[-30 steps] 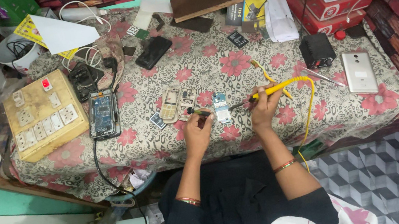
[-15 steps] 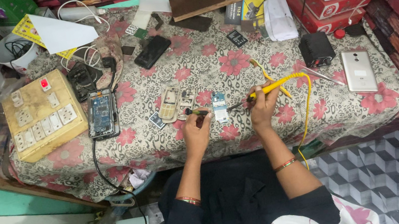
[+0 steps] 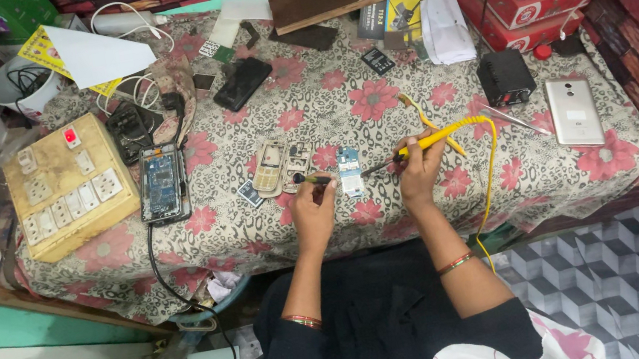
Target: The person picks up a mobile phone, opens it and removes its battery and back cover, then works on the exposed phone motherboard on the bench. They use a yellow soldering iron to solder the board while holding it steady with the other hand, continuing the soldering work through the end of the clip.
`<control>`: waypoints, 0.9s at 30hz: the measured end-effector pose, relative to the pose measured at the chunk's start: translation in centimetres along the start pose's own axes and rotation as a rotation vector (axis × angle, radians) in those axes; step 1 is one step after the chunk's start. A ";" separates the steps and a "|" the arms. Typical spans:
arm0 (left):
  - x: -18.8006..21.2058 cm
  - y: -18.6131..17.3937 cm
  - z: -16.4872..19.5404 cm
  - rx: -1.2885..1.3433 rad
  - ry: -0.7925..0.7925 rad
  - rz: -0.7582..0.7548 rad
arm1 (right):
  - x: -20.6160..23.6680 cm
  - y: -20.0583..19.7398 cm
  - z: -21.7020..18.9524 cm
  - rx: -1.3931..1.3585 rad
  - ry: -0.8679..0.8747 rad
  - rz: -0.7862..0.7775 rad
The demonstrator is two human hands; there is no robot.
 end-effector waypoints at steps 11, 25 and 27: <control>-0.2 0.0 -0.4 -0.082 0.019 0.011 | 0.0 0.4 0.1 0.049 0.001 -0.022; -0.1 0.2 -0.7 0.000 0.028 -0.003 | 0.2 0.9 -0.1 0.122 -0.015 -0.091; -0.2 0.2 -0.7 0.001 0.023 -0.001 | 0.2 0.9 0.0 0.110 -0.011 -0.096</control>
Point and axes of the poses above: each hand's wrist, its own x-axis away from the middle knuckle, its own y-axis out of the palm, z = x × y, the point moved 5 cm from there along -x, towards the middle knuckle, and after that the axes turned 4 degrees about x, right-handed, at the moved point
